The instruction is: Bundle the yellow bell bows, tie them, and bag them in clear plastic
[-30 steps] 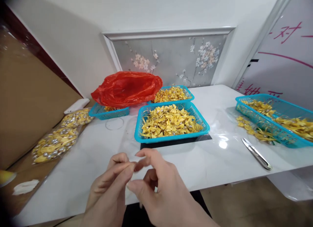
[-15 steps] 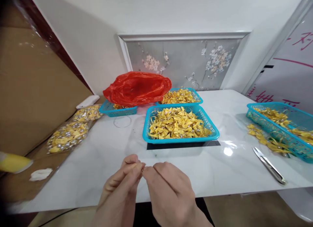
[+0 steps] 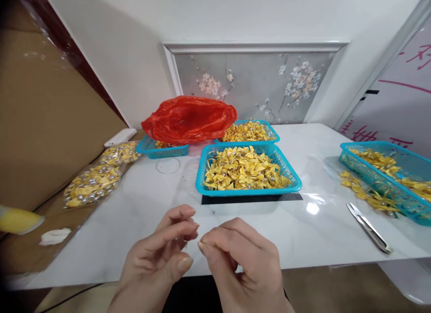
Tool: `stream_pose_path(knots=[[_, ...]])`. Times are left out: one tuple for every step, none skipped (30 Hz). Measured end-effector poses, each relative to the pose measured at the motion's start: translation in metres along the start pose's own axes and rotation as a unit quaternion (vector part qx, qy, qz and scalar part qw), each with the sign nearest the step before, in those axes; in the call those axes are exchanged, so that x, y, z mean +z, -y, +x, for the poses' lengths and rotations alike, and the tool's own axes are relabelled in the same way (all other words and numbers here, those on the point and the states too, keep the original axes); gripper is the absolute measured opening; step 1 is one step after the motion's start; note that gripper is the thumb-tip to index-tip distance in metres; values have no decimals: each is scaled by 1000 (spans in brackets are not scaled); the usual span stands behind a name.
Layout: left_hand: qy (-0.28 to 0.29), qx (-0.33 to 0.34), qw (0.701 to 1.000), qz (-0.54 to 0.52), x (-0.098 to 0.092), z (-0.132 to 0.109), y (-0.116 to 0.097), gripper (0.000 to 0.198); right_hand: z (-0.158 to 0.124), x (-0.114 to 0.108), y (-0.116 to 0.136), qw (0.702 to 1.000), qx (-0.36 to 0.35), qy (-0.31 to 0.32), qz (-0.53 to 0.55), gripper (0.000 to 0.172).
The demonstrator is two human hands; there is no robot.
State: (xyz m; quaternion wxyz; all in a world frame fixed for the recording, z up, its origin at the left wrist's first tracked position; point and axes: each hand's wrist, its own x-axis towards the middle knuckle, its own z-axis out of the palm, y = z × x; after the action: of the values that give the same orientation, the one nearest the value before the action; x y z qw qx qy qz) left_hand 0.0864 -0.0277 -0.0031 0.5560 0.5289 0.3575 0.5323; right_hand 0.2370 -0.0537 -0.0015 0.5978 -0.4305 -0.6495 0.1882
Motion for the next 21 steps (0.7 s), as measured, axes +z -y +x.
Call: stream_pose_path(knots=[[0,12,1000,25,-2,0,-2,19,0,0,0,1000,2,7,-2,13],[-1,20,999,50,-3,1,-3,16,0,0,0,1000,3,13,-5,13],[-2,25,997,75,-5,1,-5,15,0,0,0,1000,4,18,-8,13],[1,28,995,98,-6,2,-6,14,0,0,-1,1000,4,23,-11,13],[5,28,992,119,-7,3,-8,14,-1,1,-2,1000,2,27,-14,13],[12,30,990,139,-7,4,-9,12,-1,1,-2,999,0,31,-15,13],[22,36,986,159,-7,6,-10,11,-1,2,-3,999,-4,34,-14,13],[38,46,982,182,-7,8,-12,8,-1,2,-4,999,-7,38,-13,13],[56,61,975,206,-7,9,-13,7,-1,2,-5,999,-11,43,-10,14],[77,77,967,230,-7,11,-14,8,-1,2,-6,999,-15,47,-9,14],[96,91,958,256,-7,12,-16,11,0,1,-7,998,-17,55,-9,14],[113,100,948,279,-7,13,-17,15,1,0,-8,998,-18,65,-12,15],[126,101,941,299,-7,13,-18,19,1,-1,-9,997,-19,76,-16,15],[134,99,935,312,-7,14,-18,22,2,-2,-9,996,-19,86,-21,15],[140,92,933,319,-7,14,-18,24,3,-2,-10,995,-18,94,-23,15],[143,84,934,317,-7,14,-17,25,3,-2,-10,995,-14,98,-23,15],[142,74,939,305,-7,13,-15,26,4,-2,-10,995,-8,97,-20,15],[140,62,947,284,-7,13,-13,27,4,-1,-10,995,0,95,-14,15],[132,48,958,250,-6,12,-11,27,5,0,-10,996,10,92,-6,14],[121,31,971,204,-6,12,-8,27,5,0,-9,996,18,92,3,13],[103,8,984,148,-5,11,-7,27,6,1,-9,995,26,95,12,13]])
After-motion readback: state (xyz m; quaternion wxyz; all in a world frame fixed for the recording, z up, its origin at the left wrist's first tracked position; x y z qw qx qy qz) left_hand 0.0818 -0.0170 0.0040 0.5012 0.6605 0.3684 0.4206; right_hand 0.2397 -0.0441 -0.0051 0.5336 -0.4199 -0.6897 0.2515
